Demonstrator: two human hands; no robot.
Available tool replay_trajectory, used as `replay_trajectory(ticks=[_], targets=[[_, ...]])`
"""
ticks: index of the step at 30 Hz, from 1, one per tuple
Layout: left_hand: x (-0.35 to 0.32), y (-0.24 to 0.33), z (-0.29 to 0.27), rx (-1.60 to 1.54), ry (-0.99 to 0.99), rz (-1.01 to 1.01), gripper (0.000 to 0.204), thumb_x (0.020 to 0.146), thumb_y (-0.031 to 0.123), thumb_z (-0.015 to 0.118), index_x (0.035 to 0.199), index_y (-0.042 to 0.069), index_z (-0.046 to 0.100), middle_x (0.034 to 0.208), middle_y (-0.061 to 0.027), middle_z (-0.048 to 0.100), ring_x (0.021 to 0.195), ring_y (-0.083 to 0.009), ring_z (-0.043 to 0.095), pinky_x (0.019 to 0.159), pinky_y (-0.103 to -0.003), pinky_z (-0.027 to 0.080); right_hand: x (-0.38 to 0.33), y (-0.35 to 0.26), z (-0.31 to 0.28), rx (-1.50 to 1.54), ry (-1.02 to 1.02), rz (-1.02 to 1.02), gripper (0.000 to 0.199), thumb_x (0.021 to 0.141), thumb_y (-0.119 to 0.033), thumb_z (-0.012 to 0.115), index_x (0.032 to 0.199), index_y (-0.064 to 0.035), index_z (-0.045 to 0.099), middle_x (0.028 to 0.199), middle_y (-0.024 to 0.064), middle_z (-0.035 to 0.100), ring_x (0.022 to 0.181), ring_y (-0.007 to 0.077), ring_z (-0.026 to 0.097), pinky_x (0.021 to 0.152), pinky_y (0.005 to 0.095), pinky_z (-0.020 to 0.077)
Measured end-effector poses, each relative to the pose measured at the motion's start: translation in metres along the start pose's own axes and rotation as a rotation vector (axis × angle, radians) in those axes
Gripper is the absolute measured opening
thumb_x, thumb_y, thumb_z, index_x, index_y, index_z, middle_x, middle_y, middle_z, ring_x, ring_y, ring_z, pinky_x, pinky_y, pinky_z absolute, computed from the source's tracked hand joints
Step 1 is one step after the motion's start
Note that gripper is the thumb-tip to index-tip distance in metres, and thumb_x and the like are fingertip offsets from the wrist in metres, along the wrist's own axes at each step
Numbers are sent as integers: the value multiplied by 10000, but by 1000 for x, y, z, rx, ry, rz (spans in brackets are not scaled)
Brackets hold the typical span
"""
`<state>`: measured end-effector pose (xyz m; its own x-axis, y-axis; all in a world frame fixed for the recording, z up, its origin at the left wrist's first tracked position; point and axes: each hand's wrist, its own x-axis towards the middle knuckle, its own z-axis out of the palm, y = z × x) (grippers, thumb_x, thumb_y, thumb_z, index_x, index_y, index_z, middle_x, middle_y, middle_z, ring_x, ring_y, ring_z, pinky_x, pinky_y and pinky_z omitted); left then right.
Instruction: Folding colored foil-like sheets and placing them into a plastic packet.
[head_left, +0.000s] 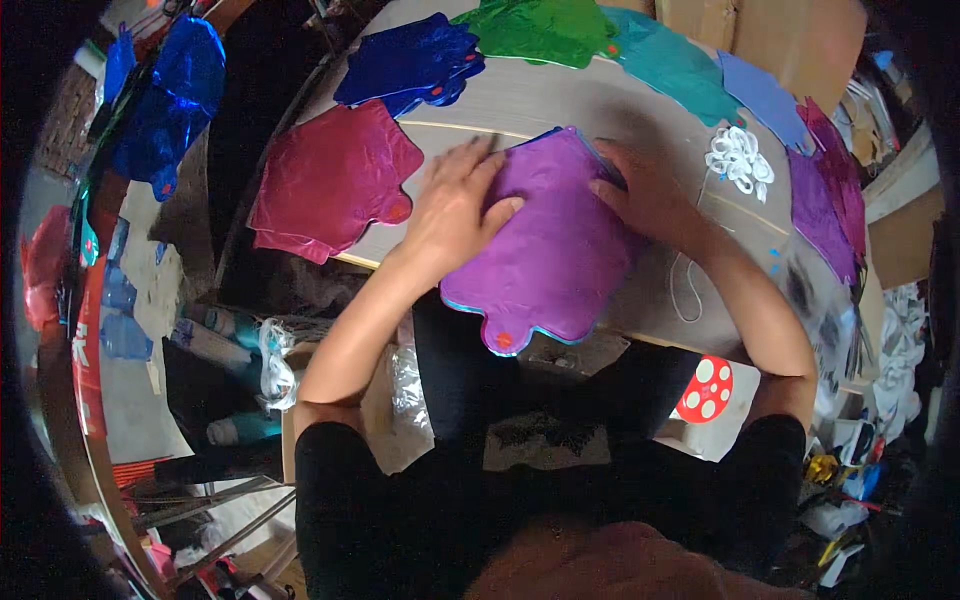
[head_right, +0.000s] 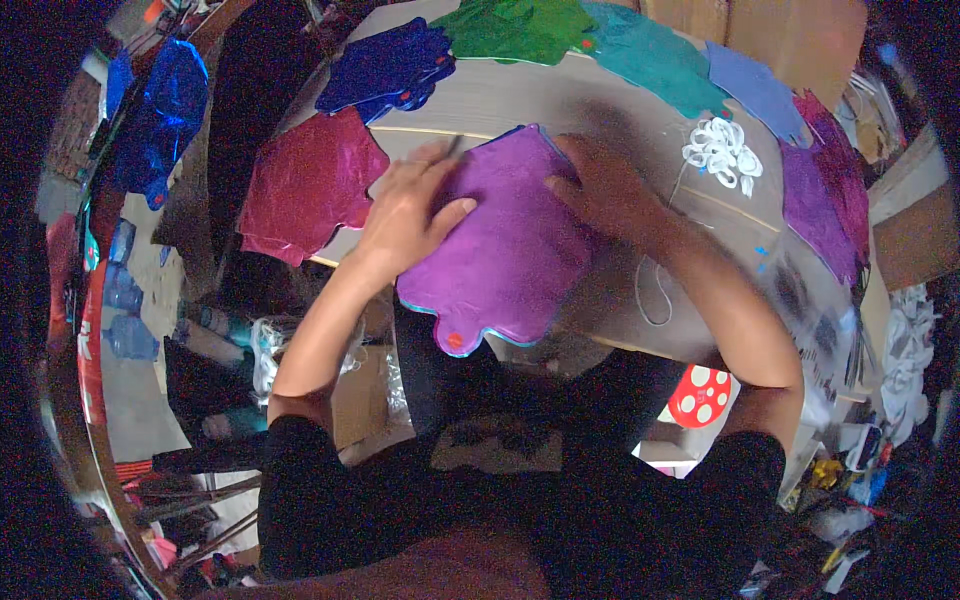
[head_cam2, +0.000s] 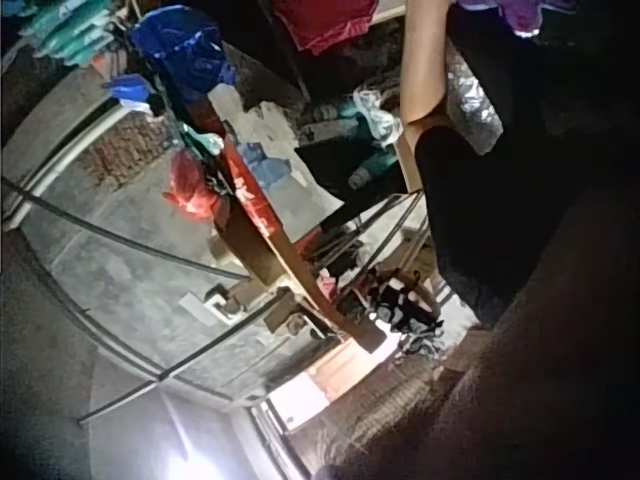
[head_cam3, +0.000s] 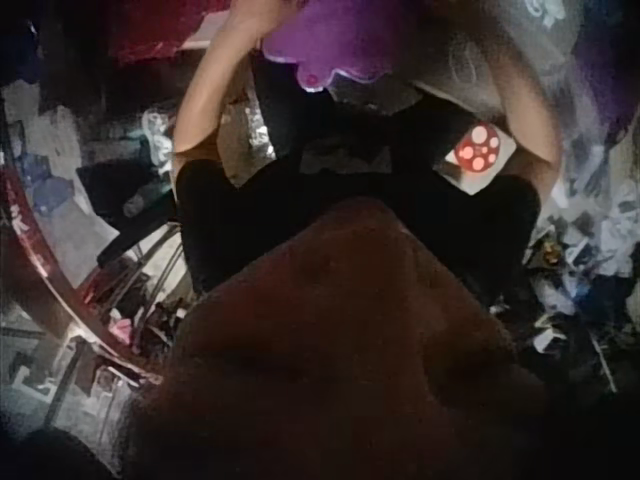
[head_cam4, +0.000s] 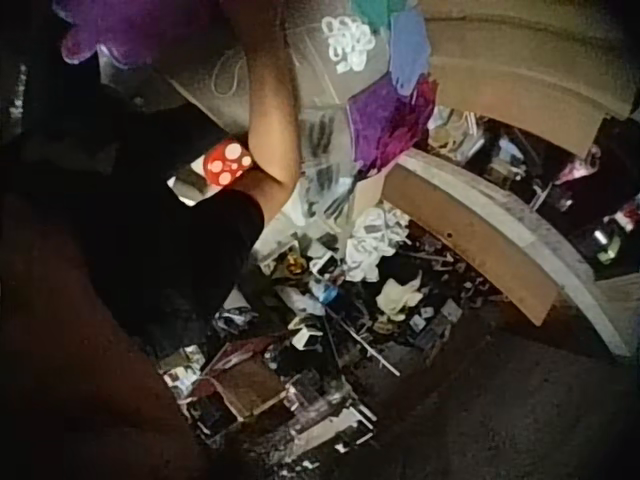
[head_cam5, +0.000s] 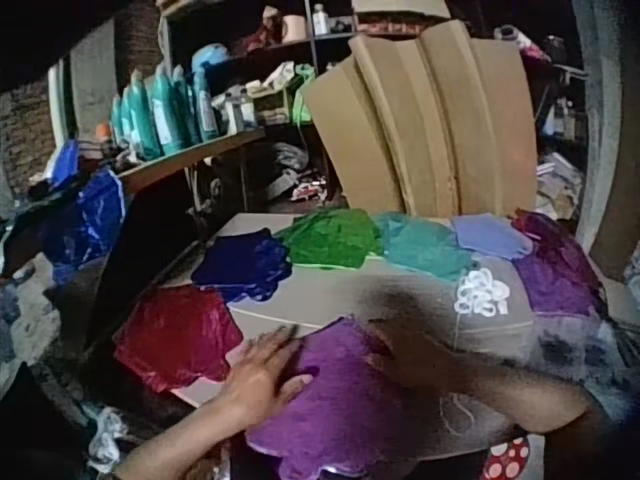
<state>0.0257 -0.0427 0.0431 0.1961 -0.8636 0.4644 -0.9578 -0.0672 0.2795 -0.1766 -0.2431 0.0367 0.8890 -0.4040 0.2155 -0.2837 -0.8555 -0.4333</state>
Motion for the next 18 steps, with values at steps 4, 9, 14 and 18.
replay_trajectory(ticks=[4, 9, 14, 18], targets=[[20, -2, 27, -42, -101, 157, 550, 909, 387, 638, 1305, 13, 563, 1384, -238, 514, 1331, -389, 442, 1133, -535, 294, 4, 4, 6, 49, 8, -32, 545, 921, -281, 617, 1360, 11, 482, 1312, 258, 551, 1228, 380, 537, 1066, 440, 401], [30, -1, 33, -49, -114, 118, 551, 879, 368, 672, 1284, 8, 578, 1329, -233, 555, 1259, -390, 508, 1103, -543, 336, 12, 4, 12, 40, 55, -70, 523, 909, -247, 622, 1337, 26, 497, 1297, 259, 561, 1205, 385, 552, 1048, 439, 415], [30, -2, 32, -34, -73, 142, 545, 860, 339, 696, 1271, 0, 584, 1275, -228, 587, 1185, -395, 547, 1047, -504, 398, 17, 2, 13, -2, 70, -107, 516, 893, -223, 639, 1320, 36, 507, 1291, 253, 565, 1199, 391, 548, 1043, 440, 415], [31, -2, 33, -94, -60, 105, 540, 863, 351, 677, 1252, -14, 593, 1228, -206, 610, 1167, -361, 556, 1060, -518, 372, 19, 5, 20, -5, 120, -166, 514, 888, -217, 645, 1316, 32, 508, 1287, 245, 564, 1198, 390, 539, 1047, 436, 409]])
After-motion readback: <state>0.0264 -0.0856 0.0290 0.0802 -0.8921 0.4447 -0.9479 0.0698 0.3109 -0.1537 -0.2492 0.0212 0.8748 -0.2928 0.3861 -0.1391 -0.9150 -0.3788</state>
